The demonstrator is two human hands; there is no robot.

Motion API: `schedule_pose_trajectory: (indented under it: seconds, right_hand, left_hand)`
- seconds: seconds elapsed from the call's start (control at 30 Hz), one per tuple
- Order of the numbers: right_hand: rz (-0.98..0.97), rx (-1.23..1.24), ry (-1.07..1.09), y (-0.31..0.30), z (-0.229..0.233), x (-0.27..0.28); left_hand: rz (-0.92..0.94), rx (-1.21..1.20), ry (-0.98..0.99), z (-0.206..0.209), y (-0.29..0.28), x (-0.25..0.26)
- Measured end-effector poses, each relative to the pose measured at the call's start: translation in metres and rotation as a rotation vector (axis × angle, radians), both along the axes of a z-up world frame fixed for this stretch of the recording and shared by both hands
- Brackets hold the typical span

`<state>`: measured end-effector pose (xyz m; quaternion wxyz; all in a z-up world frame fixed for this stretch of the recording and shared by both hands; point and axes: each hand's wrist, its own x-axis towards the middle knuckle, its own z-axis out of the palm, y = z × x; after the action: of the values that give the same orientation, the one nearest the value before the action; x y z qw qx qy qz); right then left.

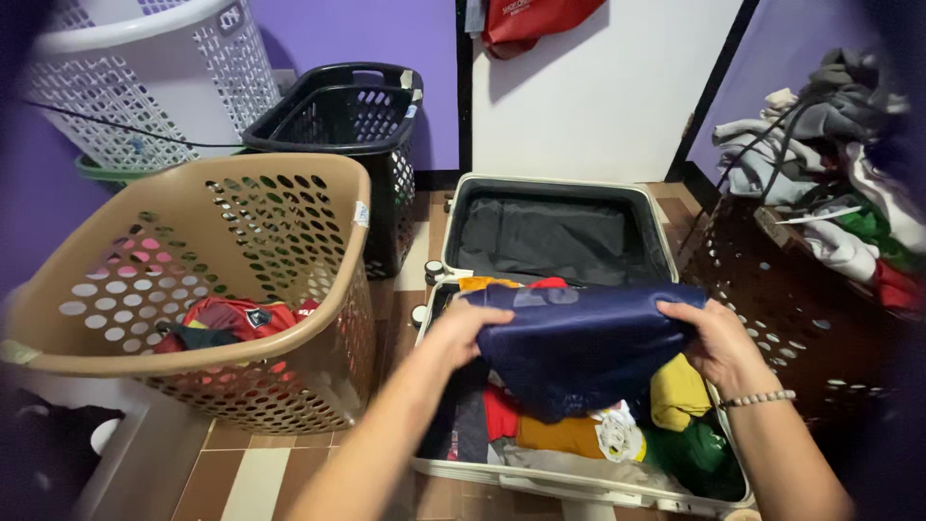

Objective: The person sorts folded clothes from an open suitcase into a laundry basket. They pick up each folded item, briefly unfold or inspect it, and place it into the basket. The process continues until the suitcase is empty.

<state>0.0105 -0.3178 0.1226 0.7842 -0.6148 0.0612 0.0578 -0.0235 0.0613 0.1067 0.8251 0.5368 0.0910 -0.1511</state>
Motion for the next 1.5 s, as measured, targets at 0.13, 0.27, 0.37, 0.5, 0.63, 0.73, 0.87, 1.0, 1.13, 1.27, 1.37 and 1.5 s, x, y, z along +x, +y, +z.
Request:
schedule_pose_trajectory:
  seconds: [0.13,0.27,0.37,0.5,0.63,0.73,0.87,1.0,1.13,1.27,1.37,1.5]
  right_hand:
    - [-0.072,-0.100,0.009,0.026,0.027,0.002]
    - [0.447,-0.689,-0.749,0.059,0.079,-0.015]
    - [0.675,-1.505,-0.372,0.104,0.115,-0.028]
    - [0.593,-1.957,-0.630,0.159,0.167,-0.024]
    - [0.563,-1.212,-0.952,0.216,0.240,0.002]
    - [0.472,-1.114,-0.951,0.263,0.284,0.007]
    - [0.200,-0.860,-1.286,0.339,0.282,-0.002]
    - [0.287,-0.822,-1.675,0.408,0.228,-0.020]
    - [0.743,-0.818,-1.576,0.423,0.146,-0.051]
    - [0.732,-0.736,-1.164,0.387,0.090,-0.033]
    - [0.533,-0.732,-0.872,0.324,0.037,0.011]
    - [0.449,-0.833,-0.613,0.216,-0.071,0.060]
  left_hand:
    - [0.174,0.293,0.051,0.043,0.017,0.014]
    - [0.000,0.544,-0.276,0.101,0.055,0.001]
    - [-0.233,1.112,-0.452,0.144,0.087,-0.023]
    - [-0.221,1.567,-0.476,0.190,0.125,-0.048]
    - [0.227,1.831,-0.651,0.251,0.200,-0.065]
    - [0.535,1.920,-0.933,0.294,0.258,-0.084]
    - [0.942,1.880,-1.009,0.296,0.317,-0.110]
    - [0.888,2.030,-0.765,0.231,0.371,-0.126]
    - [0.334,2.057,-0.194,0.140,0.401,-0.150]
    - [-0.016,1.862,0.071,0.111,0.409,-0.149]
    - [0.051,1.862,-0.266,0.127,0.381,-0.122]
    - [0.217,1.699,-0.823,0.130,0.270,-0.089]
